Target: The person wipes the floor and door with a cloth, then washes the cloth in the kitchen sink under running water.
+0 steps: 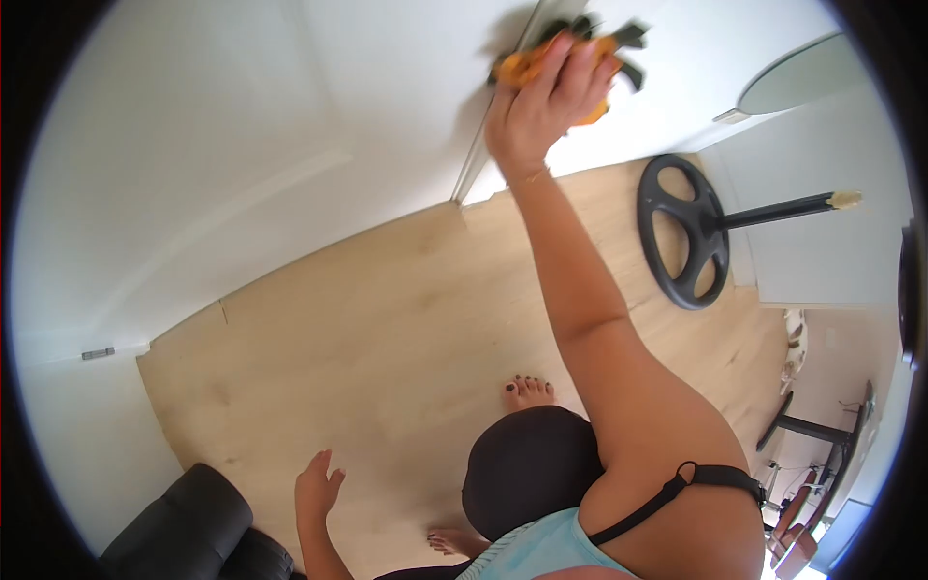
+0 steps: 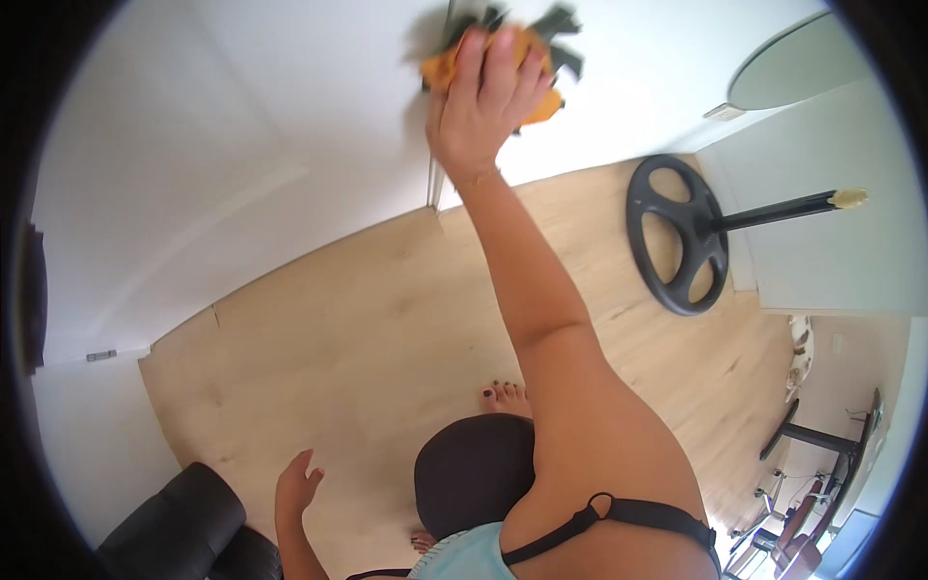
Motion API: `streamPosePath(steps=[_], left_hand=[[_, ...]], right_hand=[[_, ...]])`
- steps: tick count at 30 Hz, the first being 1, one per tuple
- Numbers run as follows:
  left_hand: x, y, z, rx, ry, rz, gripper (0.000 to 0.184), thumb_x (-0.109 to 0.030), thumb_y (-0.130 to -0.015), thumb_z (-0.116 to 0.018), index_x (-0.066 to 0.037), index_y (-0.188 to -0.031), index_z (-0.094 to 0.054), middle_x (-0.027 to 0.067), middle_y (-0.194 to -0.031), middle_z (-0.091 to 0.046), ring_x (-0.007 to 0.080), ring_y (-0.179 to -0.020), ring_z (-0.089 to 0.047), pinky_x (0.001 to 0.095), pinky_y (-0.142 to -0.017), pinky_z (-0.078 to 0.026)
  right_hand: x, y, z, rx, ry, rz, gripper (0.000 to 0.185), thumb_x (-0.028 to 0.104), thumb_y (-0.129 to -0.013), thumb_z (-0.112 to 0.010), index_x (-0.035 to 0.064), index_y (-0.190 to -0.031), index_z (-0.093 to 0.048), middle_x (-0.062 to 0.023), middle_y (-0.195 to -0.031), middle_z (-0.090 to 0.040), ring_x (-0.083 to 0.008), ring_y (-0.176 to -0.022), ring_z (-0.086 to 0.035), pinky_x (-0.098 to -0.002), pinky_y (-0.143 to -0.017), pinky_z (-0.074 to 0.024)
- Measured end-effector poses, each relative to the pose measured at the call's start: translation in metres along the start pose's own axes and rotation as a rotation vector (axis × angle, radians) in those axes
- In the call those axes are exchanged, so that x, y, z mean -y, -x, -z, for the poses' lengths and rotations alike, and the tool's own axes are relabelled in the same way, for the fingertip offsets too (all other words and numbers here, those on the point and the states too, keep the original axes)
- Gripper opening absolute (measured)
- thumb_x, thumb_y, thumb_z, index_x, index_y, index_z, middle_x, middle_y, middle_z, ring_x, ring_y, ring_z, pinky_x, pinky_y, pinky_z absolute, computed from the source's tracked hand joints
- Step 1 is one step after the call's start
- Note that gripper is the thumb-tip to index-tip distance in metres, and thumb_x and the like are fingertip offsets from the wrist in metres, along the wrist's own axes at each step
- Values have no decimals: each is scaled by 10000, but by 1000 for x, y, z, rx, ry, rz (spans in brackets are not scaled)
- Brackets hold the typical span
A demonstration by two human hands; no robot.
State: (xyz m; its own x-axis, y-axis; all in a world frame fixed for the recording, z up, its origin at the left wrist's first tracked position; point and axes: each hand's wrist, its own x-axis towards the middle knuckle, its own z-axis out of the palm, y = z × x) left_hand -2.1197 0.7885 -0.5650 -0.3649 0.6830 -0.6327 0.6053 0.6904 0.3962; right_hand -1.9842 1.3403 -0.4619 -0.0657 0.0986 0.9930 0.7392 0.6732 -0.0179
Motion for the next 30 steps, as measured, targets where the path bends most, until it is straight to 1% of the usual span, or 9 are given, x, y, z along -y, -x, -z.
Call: streamPosePath(steps=[5,8,10,12,14,16,23,24,30], left_hand=[[-19,-43,-9,26,-86,-162,522,-278,-814,-634,-49,-1267,-511,179,-1334,-479,306,-1216,-474,406,-974,-407],[-61,-54,6,-76,-142,-216,553,-293,-817,-633,-72,-1300,-481,164,-1429,-365,325,-1295,-375,447,-1005,-366],[-75,-58,8,-120,-215,-193,585,-291,-814,-635,-76,-1326,-453,167,-1454,-315,343,-1315,-338,464,-1024,-338],[-81,-61,8,-157,-280,-147,618,-289,-810,-637,-81,-1352,-424,169,-1479,-266,361,-1334,-301,481,-1043,-309],[-86,-70,7,-196,-379,-6,739,-327,-793,-660,-85,-1407,-328,178,-1494,-220,376,-1353,-254,517,-1054,-269],[-74,-89,-3,-274,-368,-6,772,-351,-780,-675,-83,-1410,-318,185,-1489,-228,379,-1350,-256,513,-1067,-253],[-60,-130,-23,-265,-450,80,910,-422,-741,-711,-27,-1424,-257,217,-1477,-243,362,-1360,-249,504,-1103,-197],[-60,-133,-27,-247,-463,76,910,-422,-741,-711,-27,-1424,-257,217,-1477,-243,362,-1360,-249,504,-1103,-197],[-67,-148,-30,-183,-632,138,965,-451,-742,-705,32,-1419,-216,233,-1471,-247,321,-1366,-262,504,-1103,-195]], right_hand=[[-5,73,18,257,-11,-46,632,146,-769,-653,91,-1345,-399,-154,-1440,-284,-477,-1277,-245,-630,-1010,-203],[15,-34,25,95,-79,-228,696,116,-795,-622,39,-1405,-298,-172,-1491,-204,-469,-1318,-202,-574,-1018,-233],[15,-127,35,108,12,-137,751,161,-848,-552,-11,-1449,-135,-253,-1494,-132,-459,-1352,-148,-516,-1079,-166],[7,-204,35,-37,43,39,721,186,-863,-510,-20,-1446,-139,-266,-1476,-170,-423,-1345,-197,-482,-1086,-177],[18,-268,43,-153,28,-28,557,174,-919,-471,0,-1414,-283,-174,-1476,-256,-329,-1353,-256,-403,-1110,-197],[17,-281,38,-171,36,-43,561,180,-917,-471,-5,-1412,-284,-169,-1479,-259,-331,-1350,-261,-416,-1105,-208],[34,-135,22,-53,89,-396,598,329,-953,-405,-3,-1428,-258,-197,-1501,-196,-364,-1364,-224,-454,-1100,-188],[34,-103,24,8,-50,-405,687,178,-873,-465,-32,-1441,-139,-263,-1474,-166,-413,-1333,-213,-480,-1084,-179],[54,43,17,197,-5,-736,695,143,-898,-476,-6,-1450,-80,-225,-1503,-95,-390,-1341,-188,-445,-1081,-223]])
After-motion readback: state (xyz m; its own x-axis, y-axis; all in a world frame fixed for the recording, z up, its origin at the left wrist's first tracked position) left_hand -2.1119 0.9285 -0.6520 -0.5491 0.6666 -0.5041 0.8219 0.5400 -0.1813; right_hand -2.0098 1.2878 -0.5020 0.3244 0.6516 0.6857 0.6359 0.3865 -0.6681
